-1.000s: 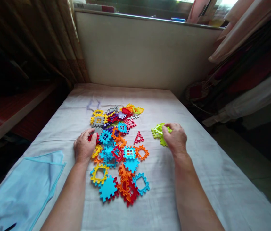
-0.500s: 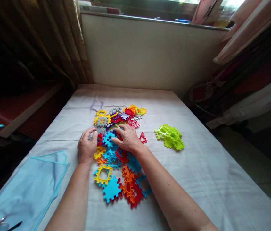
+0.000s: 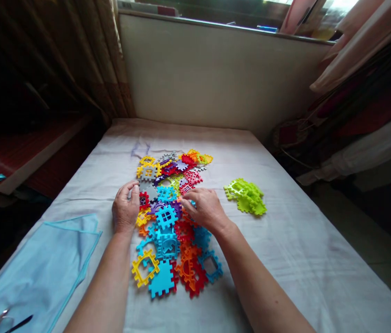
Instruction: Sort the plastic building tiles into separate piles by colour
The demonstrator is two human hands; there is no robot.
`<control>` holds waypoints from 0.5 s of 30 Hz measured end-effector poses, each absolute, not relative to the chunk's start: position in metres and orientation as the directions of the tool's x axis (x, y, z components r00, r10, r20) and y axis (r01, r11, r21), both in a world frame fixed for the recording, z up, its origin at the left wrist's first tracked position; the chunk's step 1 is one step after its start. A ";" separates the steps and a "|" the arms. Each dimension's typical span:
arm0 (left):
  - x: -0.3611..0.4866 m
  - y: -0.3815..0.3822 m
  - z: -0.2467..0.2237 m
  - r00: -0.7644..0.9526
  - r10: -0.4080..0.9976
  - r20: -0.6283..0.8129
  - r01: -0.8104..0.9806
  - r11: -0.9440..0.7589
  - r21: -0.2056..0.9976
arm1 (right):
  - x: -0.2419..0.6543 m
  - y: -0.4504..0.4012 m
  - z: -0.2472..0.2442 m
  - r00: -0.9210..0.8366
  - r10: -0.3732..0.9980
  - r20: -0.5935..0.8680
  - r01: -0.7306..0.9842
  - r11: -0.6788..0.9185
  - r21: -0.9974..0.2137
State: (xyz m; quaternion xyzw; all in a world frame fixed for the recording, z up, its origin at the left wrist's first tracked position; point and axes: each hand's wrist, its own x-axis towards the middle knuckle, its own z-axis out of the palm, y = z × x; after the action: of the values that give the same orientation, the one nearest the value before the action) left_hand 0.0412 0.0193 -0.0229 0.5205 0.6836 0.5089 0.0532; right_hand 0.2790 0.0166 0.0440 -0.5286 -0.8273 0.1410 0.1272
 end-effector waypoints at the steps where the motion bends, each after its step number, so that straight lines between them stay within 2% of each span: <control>1: 0.041 0.019 -0.023 -0.453 0.768 0.453 0.658 -0.054 0.751 | 0.275 0.023 0.044 -0.422 0.902 0.090 0.832 0.425 -0.356; 4: 0.042 0.018 -0.022 -0.455 0.776 0.437 0.660 -0.035 0.751 | 0.261 0.039 0.037 -0.480 0.867 0.134 0.824 0.498 -0.272; 7: 0.042 0.018 -0.022 -0.461 0.776 0.430 0.651 -0.034 0.759 | 0.258 0.048 0.027 -0.481 0.874 0.072 0.854 0.486 -0.187; 15: 0.043 0.018 -0.021 -0.452 0.788 0.419 0.638 -0.043 0.768 | 0.281 0.047 0.028 -0.387 0.922 0.033 0.908 0.387 -0.160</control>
State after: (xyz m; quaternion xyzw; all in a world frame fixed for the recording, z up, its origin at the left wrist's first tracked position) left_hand 0.0430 0.0184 -0.0209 0.5184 0.6878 0.5027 0.0743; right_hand 0.2813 0.0470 0.0277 -0.5507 -0.8306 0.0578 0.0584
